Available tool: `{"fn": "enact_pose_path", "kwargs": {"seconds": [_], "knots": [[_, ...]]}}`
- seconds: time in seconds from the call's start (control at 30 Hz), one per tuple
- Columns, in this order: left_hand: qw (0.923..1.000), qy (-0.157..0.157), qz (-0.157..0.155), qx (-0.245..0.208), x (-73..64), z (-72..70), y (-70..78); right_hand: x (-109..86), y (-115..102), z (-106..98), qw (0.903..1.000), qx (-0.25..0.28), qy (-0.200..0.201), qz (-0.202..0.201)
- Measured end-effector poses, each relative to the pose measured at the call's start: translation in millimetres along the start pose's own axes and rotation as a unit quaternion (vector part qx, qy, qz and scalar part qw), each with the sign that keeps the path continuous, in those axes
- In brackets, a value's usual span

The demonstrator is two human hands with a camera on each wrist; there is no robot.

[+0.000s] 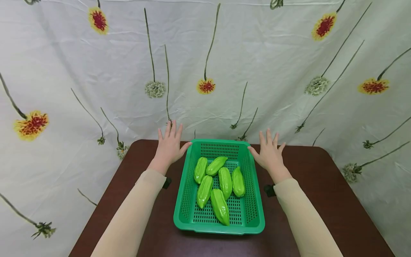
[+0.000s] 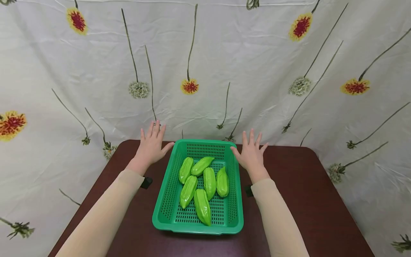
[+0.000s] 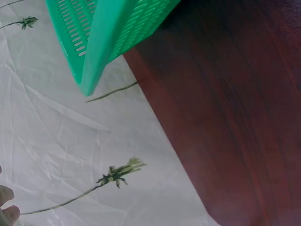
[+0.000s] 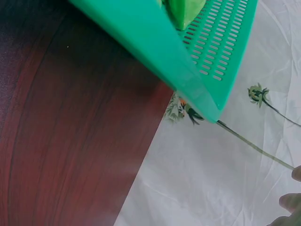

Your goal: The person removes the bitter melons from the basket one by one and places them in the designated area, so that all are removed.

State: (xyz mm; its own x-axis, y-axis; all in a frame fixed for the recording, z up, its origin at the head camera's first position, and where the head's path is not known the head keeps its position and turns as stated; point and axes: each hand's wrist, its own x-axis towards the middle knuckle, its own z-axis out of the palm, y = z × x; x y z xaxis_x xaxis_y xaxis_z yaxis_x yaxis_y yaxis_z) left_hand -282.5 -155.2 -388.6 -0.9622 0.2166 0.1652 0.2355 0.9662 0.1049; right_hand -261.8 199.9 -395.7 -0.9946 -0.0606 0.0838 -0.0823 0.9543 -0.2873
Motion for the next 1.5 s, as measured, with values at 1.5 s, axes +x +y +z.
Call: {"fn": "enact_pose_path", "kwargs": {"seconds": [1.5], "knots": [[0.99, 0.044, -0.013, -0.134, -26.2, 5.4, -16.5, -22.1, -57.8, 26.6, 0.9945, 0.102, 0.002, -0.02]]}}
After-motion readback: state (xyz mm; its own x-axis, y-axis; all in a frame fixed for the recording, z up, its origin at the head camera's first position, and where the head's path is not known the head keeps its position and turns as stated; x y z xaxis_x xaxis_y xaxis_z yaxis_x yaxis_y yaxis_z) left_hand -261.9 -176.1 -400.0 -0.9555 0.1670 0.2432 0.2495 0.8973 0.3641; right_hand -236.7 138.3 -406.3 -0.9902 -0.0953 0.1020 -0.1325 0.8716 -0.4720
